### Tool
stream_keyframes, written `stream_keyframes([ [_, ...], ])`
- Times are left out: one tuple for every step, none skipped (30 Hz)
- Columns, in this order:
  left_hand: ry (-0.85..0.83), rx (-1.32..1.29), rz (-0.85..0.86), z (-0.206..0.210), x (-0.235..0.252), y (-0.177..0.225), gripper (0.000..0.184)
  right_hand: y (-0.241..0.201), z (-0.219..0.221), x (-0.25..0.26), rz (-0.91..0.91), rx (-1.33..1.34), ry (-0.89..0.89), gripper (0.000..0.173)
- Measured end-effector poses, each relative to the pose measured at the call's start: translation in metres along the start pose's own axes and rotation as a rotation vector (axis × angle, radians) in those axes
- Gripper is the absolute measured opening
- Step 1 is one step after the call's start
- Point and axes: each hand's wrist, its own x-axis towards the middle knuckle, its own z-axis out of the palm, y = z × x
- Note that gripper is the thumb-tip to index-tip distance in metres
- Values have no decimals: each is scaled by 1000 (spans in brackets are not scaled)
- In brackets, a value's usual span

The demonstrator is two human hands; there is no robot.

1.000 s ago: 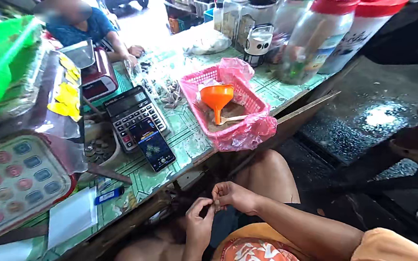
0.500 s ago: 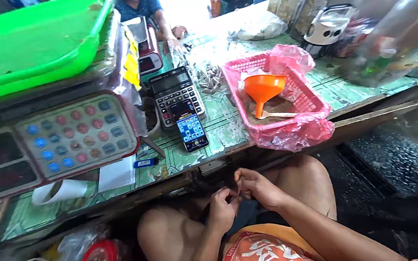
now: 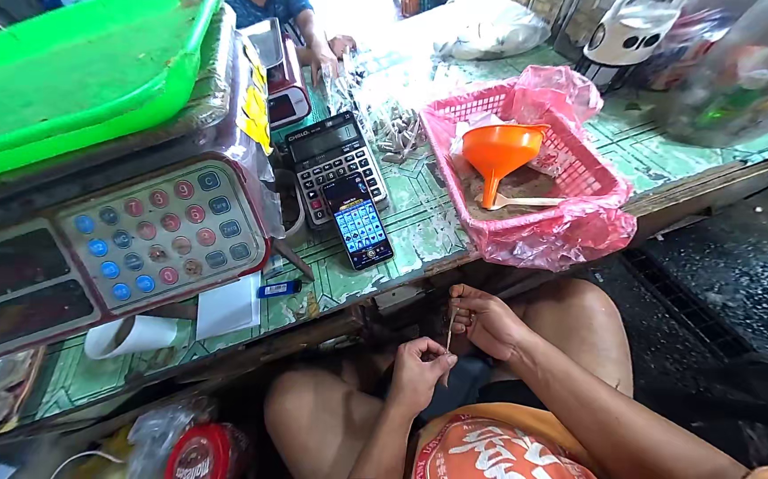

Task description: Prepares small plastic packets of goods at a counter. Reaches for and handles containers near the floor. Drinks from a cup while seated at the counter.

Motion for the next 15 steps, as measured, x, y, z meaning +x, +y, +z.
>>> stream_keyframes([
  [1,30,-17,-1,0,-1,9,0,-2,1,-6,0,10,17],
  [-3,60,-29,-2,-1,-1,10,-1,-3,1,-16,-2,20,16],
  [-4,70,-29,-3,-3,-2,10,-2,-5,2,-24,1,28,16],
  [-1,67,-13,-4,-4,-3,10,-3,-6,3,-29,7,32,17],
  [5,60,9,-5,-6,-4,9,-3,-6,3,-33,8,31,17],
  [6,55,27,-6,-7,-4,8,-3,-6,2,-36,1,29,18],
  [3,47,34,-7,-7,-3,8,-5,-4,2,-44,-9,30,18],
  [-2,39,35,-8,-6,-1,7,-7,-1,3,-53,-29,33,17],
  [-9,22,30,-8,-7,1,6,-10,1,2,-60,-48,40,17],
  [-16,-10,23,-7,-9,2,6,-11,2,1,-65,-54,52,17],
  [-22,-45,15,-6,-10,4,6,-12,2,0,-68,-55,61,17],
  [-27,-74,4,-6,-11,6,8,-13,1,1,-75,-54,57,16],
  [-30,-97,-5,-7,-12,9,11,-15,0,2,-85,-58,46,16],
  [-31,-119,-13,-7,-14,11,15,-18,0,4,-94,-58,32,15],
  [-26,-133,-18,-7,-15,13,20,-19,0,5,-102,-47,24,14],
])
